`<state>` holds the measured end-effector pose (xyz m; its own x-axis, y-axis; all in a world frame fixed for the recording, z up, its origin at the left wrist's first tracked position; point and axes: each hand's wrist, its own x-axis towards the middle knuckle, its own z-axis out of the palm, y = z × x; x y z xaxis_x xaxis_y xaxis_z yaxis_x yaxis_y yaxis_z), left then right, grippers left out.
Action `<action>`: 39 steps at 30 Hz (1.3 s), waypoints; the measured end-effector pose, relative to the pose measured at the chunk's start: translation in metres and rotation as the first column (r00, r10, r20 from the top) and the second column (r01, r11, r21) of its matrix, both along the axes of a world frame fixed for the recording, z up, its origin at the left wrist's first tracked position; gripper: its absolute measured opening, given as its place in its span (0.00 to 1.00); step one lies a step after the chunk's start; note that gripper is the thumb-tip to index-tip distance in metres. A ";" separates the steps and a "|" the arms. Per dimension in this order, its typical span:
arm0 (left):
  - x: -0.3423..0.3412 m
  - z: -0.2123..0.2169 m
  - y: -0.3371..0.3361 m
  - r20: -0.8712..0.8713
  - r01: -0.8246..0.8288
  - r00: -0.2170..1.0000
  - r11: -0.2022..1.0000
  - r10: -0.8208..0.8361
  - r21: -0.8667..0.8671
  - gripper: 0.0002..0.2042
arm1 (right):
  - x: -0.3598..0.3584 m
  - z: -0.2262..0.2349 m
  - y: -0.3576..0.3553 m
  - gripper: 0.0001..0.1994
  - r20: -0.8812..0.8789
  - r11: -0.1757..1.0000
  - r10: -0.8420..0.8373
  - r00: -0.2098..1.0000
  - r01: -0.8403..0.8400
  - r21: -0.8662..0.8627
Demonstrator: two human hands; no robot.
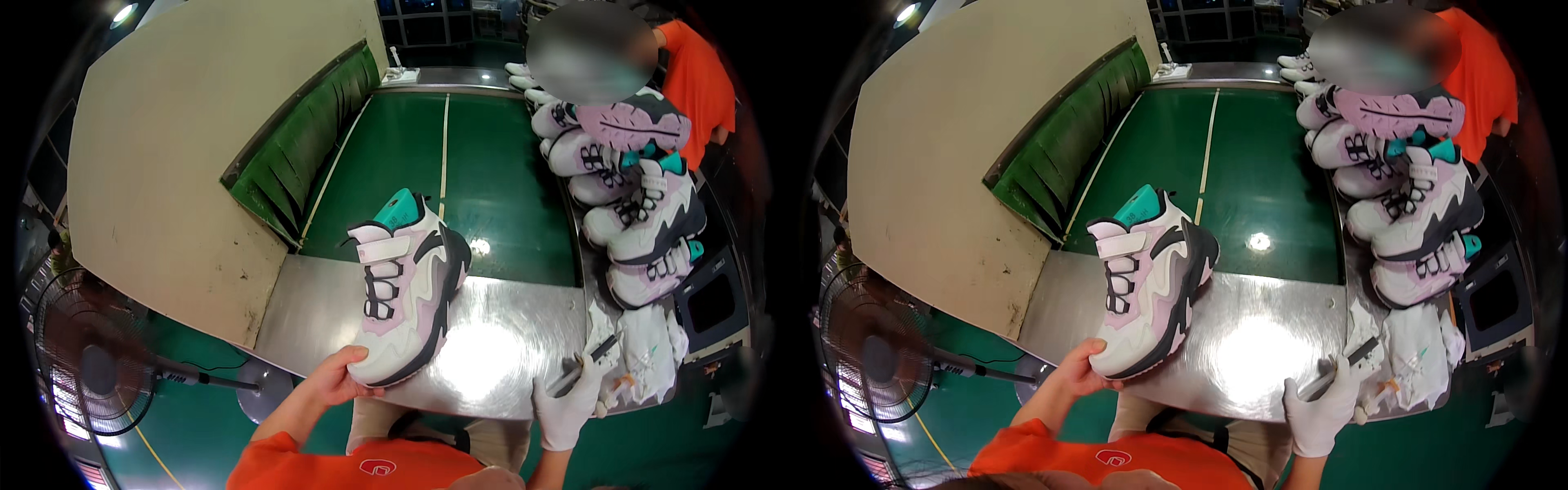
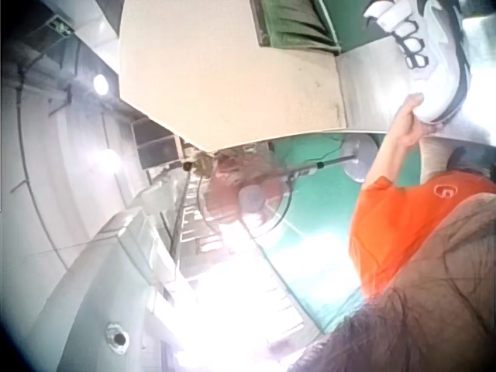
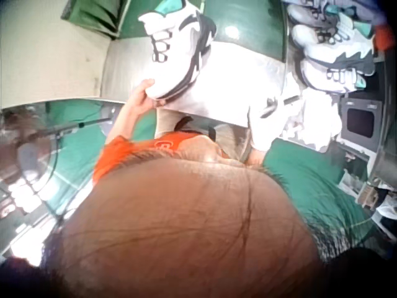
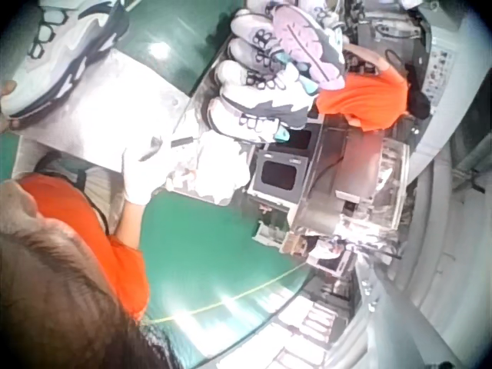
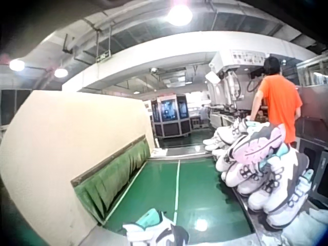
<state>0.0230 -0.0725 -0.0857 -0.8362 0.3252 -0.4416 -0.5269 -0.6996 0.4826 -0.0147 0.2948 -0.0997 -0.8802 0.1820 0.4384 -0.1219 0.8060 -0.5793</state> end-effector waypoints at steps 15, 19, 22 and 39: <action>-0.033 -0.008 -0.017 0.019 0.031 0.999 0.999 -0.031 -0.012 0.29 | -0.011 0.004 -0.005 0.40 0.041 0.999 -0.039 0.998 0.038 0.028; -0.018 -0.006 -0.011 0.014 0.125 0.992 0.992 -0.125 0.020 0.31 | -0.011 0.004 -0.007 0.40 0.030 0.999 -0.031 0.999 0.031 -0.014; -0.008 -0.007 -0.008 -0.003 0.186 0.982 0.982 -0.187 -0.017 0.32 | -0.011 0.005 -0.006 0.39 0.017 1.000 -0.023 1.000 0.023 -0.017; 0.004 0.022 0.009 0.016 0.155 0.988 0.953 -0.156 -0.259 0.24 | -0.004 0.010 -0.008 0.39 -0.002 0.999 -0.034 0.999 0.034 -0.005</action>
<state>0.0273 -0.0638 -0.0638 -0.7866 0.3265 -0.5240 -0.6166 -0.4599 0.6390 -0.0186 0.2871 -0.0896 -0.8728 0.2136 0.4388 -0.0958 0.8066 -0.5832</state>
